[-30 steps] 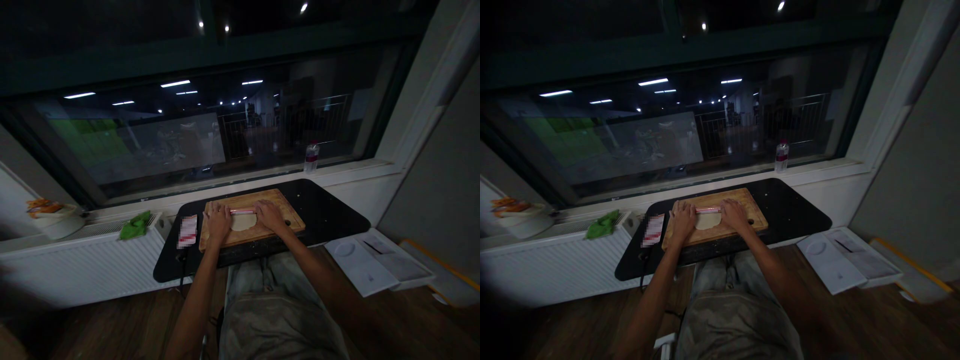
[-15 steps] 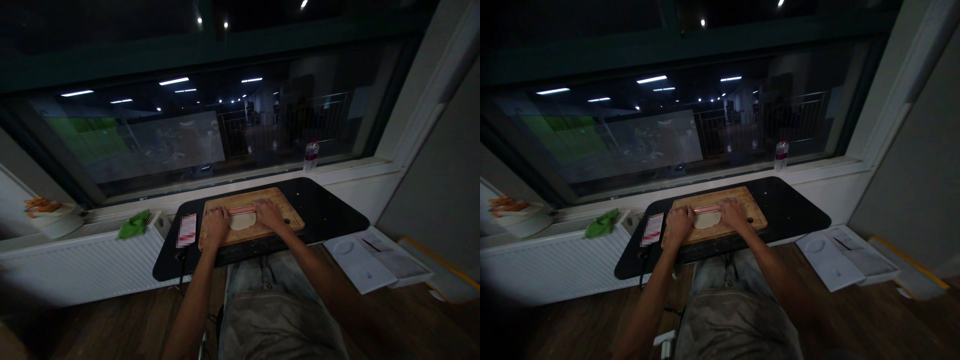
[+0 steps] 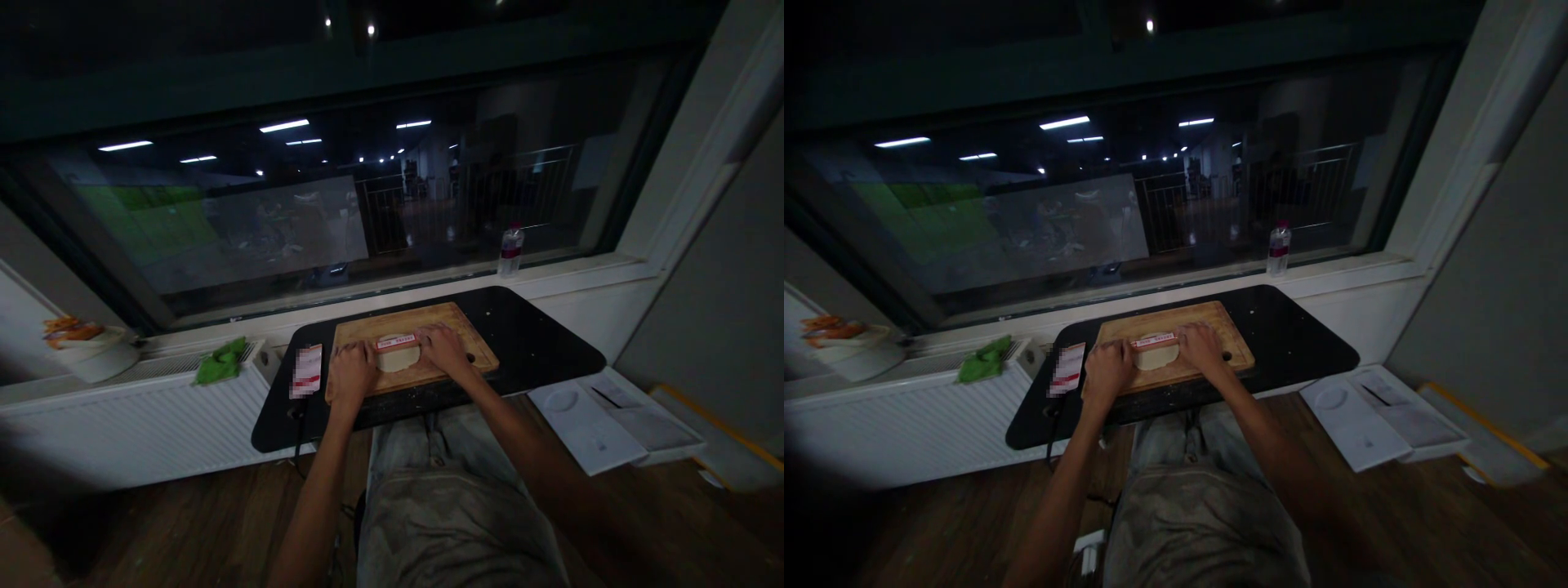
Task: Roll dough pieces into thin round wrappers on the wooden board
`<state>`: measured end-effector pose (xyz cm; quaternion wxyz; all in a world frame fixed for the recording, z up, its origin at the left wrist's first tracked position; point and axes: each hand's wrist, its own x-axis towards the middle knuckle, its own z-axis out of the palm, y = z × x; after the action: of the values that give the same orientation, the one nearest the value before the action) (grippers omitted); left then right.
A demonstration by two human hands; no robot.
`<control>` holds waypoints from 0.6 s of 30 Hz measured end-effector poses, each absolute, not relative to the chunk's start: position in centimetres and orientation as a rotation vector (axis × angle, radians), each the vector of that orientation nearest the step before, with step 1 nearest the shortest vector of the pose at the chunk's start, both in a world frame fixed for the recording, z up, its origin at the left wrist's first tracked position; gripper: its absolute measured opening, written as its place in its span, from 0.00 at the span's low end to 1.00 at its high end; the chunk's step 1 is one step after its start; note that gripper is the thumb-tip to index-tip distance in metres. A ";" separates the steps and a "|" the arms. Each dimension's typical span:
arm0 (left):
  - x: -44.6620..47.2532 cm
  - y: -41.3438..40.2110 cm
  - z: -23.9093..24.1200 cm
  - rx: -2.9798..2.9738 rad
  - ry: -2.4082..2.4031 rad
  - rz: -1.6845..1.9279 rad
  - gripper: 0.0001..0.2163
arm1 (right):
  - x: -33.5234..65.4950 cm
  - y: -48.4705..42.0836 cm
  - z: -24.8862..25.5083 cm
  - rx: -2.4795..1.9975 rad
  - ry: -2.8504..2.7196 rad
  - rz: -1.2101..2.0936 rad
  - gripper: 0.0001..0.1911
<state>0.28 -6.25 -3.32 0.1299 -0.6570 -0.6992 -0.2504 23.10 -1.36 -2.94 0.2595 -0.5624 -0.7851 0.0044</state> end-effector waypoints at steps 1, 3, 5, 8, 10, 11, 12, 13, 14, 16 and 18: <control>0.2 -6.5 -3.4 -1.917 -2.025 -0.733 0.22 | 23.1 -1.4 -2.9 -1.527 -2.127 0.008 0.18; 0.2 -6.9 -3.5 -1.936 -2.003 -0.746 0.21 | 23.2 -1.7 -2.9 -1.531 -2.121 0.003 0.18; 0.1 -7.4 -3.7 -1.953 -1.979 -0.768 0.20 | 23.3 -2.0 -3.0 -1.528 -2.109 0.005 0.18; -0.1 -8.3 -4.1 -1.991 -1.949 -0.811 0.19 | 23.4 -2.8 -3.0 -1.505 -2.098 0.027 0.18; -0.1 -8.8 -4.3 -2.026 -1.935 -0.845 0.19 | 23.6 -3.3 -2.9 -1.491 -2.098 0.041 0.18; -0.1 -9.1 -4.4 -2.042 -1.932 -0.863 0.18 | 23.6 -3.6 -2.9 -1.486 -2.100 0.045 0.18; -0.1 -9.4 -4.4 -2.054 -1.931 -0.879 0.18 | 23.7 -3.8 -2.9 -1.480 -2.100 0.048 0.18; 0.0 -9.6 -4.4 -2.061 -1.933 -0.892 0.18 | 23.8 -4.1 -2.9 -1.471 -2.102 0.048 0.19; 0.0 -9.9 -4.4 -2.064 -1.936 -0.900 0.18 | 23.9 -4.3 -2.9 -1.463 -2.101 0.048 0.19; 0.1 -10.4 -4.3 -2.063 -1.939 -0.898 0.19 | 24.0 -4.7 -3.0 -1.450 -2.095 0.050 0.19; 0.2 -10.8 -4.3 -2.061 -1.940 -0.891 0.19 | 24.1 -5.1 -3.1 -1.440 -2.086 0.057 0.19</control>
<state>0.18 -10.80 -4.30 0.0870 -0.6921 -0.6511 -0.2991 24.07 -5.08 -3.07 0.2984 -0.5422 -0.7852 0.0213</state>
